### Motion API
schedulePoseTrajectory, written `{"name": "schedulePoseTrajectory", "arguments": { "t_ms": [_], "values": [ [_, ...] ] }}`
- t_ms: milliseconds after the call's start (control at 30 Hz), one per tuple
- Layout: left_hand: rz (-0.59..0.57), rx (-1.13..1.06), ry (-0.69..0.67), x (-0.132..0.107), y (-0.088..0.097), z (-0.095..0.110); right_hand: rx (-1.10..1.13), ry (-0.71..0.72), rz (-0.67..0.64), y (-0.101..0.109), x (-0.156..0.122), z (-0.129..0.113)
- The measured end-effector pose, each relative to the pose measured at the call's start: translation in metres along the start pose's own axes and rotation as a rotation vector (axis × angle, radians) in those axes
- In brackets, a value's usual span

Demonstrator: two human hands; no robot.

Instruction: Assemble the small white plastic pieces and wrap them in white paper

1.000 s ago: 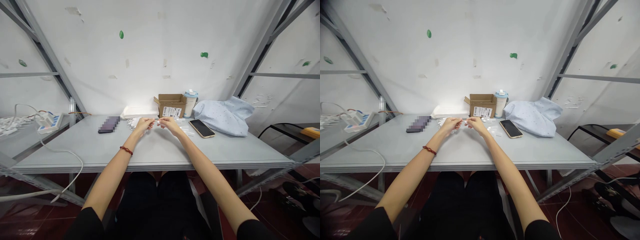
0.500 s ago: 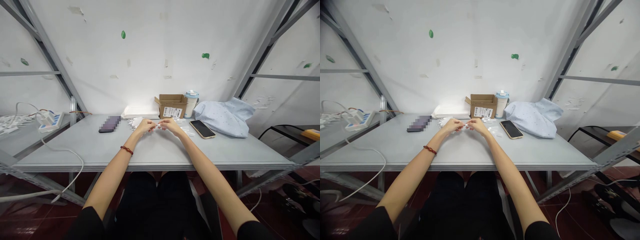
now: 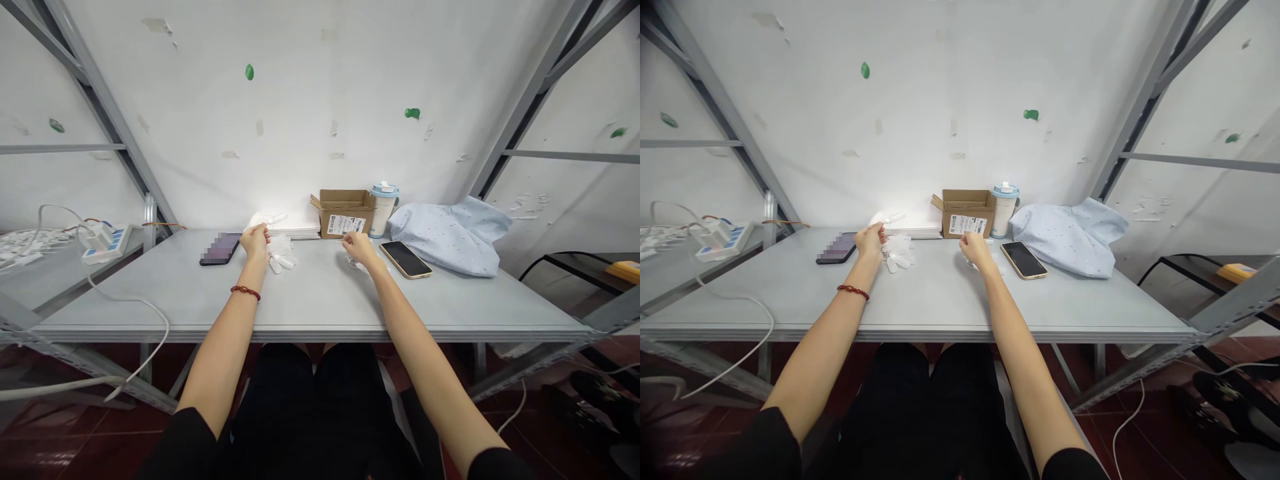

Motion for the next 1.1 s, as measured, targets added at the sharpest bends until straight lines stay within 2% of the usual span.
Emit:
{"name": "schedulePoseTrajectory", "arguments": {
  "t_ms": [100,233,567,900,1100],
  "values": [
    [0.115,-0.033,0.04,0.006,0.013,-0.006,-0.315,-0.072,-0.011,0.004,-0.001,0.012],
    [0.093,0.01,0.05,0.007,0.013,-0.01,-0.456,-0.118,-0.024,0.008,-0.002,0.02],
    [0.057,0.134,0.062,0.001,0.008,-0.007,-0.454,-0.14,-0.065,0.002,-0.001,0.028],
    [0.098,0.056,0.095,0.005,0.012,-0.013,-0.468,-0.139,-0.093,0.001,-0.002,0.028],
    [0.087,0.086,0.039,0.003,0.01,-0.008,-0.456,-0.14,-0.106,0.002,-0.002,0.03]
  ]
}}
Point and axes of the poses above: each hand's wrist, its own x-axis towards the middle knuckle, its own y-axis out of the back of the hand, z = x × y, the point moved 7 cm from there along x, towards the middle knuckle, and after that the axes turned 5 degrees about -x, right-handed, at the moved point
